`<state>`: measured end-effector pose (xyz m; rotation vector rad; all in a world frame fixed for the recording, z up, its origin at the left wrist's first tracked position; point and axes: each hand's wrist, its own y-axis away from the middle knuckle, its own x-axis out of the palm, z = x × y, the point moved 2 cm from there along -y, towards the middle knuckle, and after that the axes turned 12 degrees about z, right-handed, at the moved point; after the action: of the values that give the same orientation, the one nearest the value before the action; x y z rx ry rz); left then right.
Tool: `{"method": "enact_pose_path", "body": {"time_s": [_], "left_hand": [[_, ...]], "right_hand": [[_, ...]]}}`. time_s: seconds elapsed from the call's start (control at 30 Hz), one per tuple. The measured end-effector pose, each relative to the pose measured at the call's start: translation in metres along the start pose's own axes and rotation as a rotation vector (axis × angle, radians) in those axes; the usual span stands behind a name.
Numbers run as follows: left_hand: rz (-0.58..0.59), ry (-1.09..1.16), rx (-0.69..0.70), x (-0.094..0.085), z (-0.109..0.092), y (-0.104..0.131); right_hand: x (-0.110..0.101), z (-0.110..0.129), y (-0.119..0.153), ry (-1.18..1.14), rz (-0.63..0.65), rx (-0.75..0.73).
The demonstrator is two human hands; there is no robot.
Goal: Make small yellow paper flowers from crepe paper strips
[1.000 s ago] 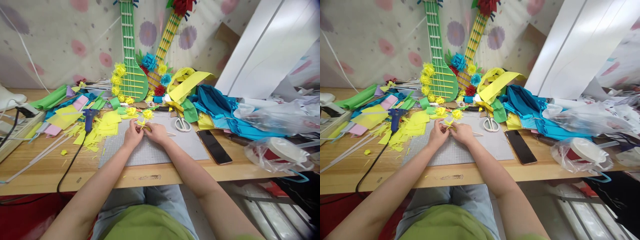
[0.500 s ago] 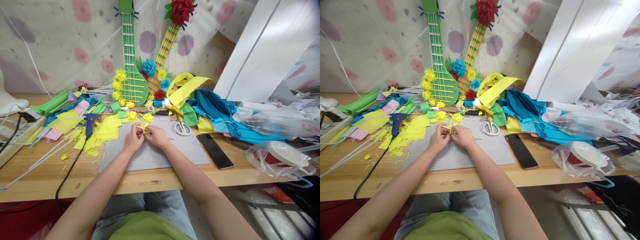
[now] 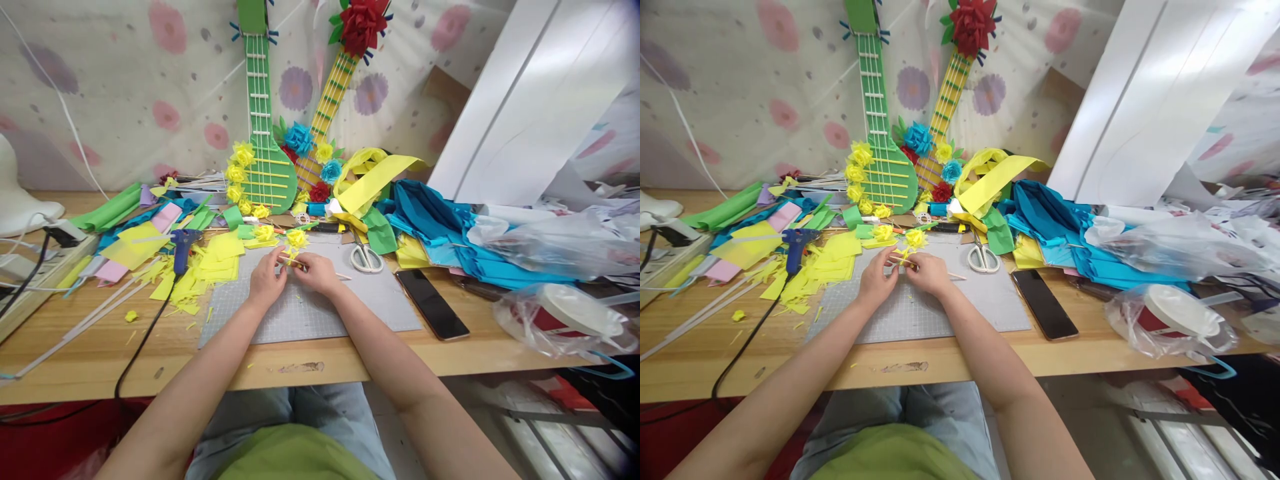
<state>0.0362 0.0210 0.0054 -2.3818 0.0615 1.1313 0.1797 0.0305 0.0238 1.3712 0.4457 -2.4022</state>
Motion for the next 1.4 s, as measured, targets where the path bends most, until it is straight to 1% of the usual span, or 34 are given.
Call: {"method": "enact_pose_path", "body": {"time_s": [0.13,0.3,0.6,0.73,0.9,1.07,1.2,1.3,1.4], "left_hand": [[0.005,0.028,-0.032,0.0004,0.0001,-0.0003],[0.002,0.033,-0.003,0.0007,-0.0007,-0.0002],[0.002,-0.036,0.056,0.0016,0.0001,-0.0002],[0.008,-0.044,0.060,0.0028,0.0002,-0.0004],[-0.003,0.038,0.065,0.0012,-0.0001,0.0003],[-0.047,0.147,0.009,-0.0026,-0.0007,-0.0005],[-0.075,0.204,-0.001,-0.0030,-0.0023,-0.0012],[-0.067,0.219,-0.006,-0.0016,-0.0039,-0.0013],[-0.057,0.216,-0.002,-0.0006,-0.0044,-0.0008]], "right_hand": [[-0.0006,-0.0005,-0.0003,-0.018,-0.002,0.008],[0.0000,-0.0015,-0.0009,-0.037,-0.029,0.017],[-0.0006,-0.0019,-0.0013,-0.036,-0.029,0.003],[-0.0014,-0.0013,-0.0009,-0.055,-0.022,-0.009],[-0.0062,-0.0001,0.0007,-0.097,-0.005,-0.008],[-0.0091,-0.0021,0.0008,-0.128,-0.008,0.014],[-0.0094,-0.0007,0.0001,-0.062,-0.048,-0.010],[-0.0090,0.0015,-0.0004,0.025,-0.095,-0.014],[-0.0077,0.0028,-0.0009,0.067,-0.104,-0.027]]}}
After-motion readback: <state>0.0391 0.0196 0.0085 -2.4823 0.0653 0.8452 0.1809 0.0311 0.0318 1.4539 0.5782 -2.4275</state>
